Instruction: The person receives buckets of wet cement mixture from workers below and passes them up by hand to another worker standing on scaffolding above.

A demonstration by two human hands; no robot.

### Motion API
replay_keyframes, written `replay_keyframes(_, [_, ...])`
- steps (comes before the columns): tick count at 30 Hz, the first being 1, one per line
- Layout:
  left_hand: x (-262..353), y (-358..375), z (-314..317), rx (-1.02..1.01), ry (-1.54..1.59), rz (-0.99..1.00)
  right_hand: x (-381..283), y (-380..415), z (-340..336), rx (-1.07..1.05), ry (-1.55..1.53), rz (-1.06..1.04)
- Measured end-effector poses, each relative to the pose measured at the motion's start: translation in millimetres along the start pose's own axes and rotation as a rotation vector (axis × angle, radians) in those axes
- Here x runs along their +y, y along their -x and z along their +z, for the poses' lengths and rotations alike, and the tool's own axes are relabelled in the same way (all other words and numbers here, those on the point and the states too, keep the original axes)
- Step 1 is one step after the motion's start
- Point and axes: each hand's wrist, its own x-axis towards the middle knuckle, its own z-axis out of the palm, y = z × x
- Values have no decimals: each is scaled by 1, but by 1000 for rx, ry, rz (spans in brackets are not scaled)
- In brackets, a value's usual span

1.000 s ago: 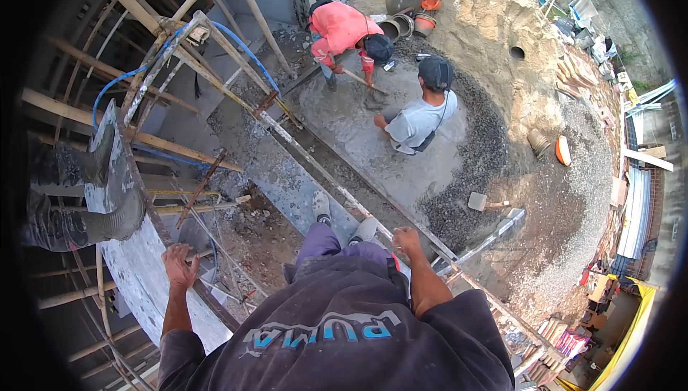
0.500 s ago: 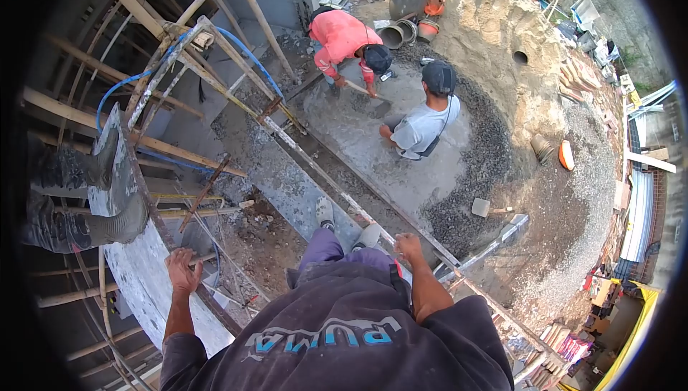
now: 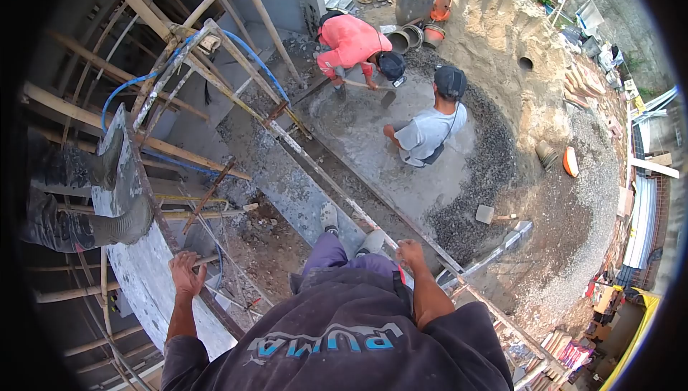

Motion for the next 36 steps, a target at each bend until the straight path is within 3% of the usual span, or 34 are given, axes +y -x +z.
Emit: replay_keyframes(36, [7, -2, -4, -72, -11, -30, 15, -9, -1, 53, -33, -31])
